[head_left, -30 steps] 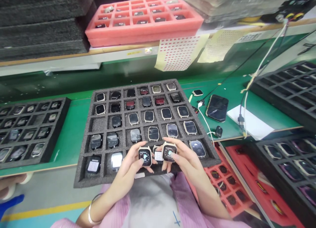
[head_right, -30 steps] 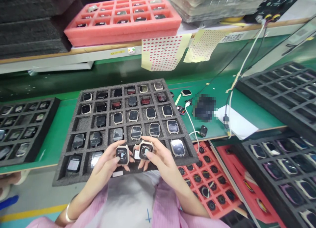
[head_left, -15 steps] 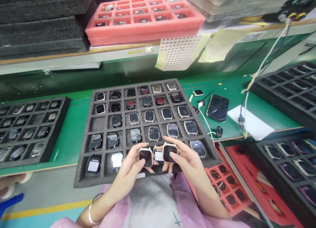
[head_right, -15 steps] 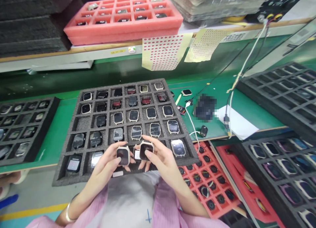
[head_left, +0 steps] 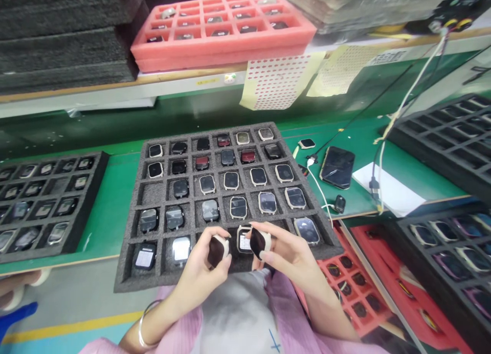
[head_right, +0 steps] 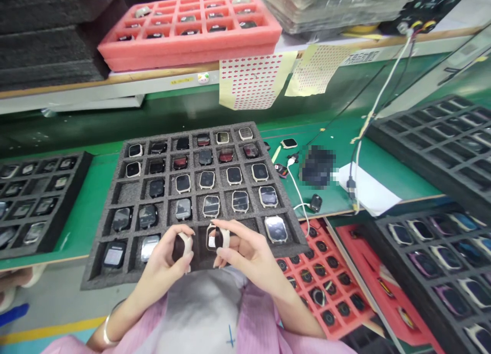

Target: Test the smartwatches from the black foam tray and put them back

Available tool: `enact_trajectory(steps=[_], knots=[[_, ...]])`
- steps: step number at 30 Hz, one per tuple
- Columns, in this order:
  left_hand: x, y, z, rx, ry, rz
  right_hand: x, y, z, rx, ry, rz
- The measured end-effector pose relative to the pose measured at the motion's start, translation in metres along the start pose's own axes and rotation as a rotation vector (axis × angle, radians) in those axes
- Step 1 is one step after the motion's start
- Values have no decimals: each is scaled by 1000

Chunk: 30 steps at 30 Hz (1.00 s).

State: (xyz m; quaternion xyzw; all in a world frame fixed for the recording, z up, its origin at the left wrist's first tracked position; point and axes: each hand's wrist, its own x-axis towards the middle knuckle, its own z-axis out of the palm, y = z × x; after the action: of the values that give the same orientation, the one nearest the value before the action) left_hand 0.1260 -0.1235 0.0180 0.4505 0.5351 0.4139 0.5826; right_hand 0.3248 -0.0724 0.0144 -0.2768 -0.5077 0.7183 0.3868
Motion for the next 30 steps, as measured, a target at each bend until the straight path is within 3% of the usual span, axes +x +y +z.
enact_trajectory(steps=[30], knots=[[0,1,0,58,29,26,-1,-3,-1,-55,22,-1]])
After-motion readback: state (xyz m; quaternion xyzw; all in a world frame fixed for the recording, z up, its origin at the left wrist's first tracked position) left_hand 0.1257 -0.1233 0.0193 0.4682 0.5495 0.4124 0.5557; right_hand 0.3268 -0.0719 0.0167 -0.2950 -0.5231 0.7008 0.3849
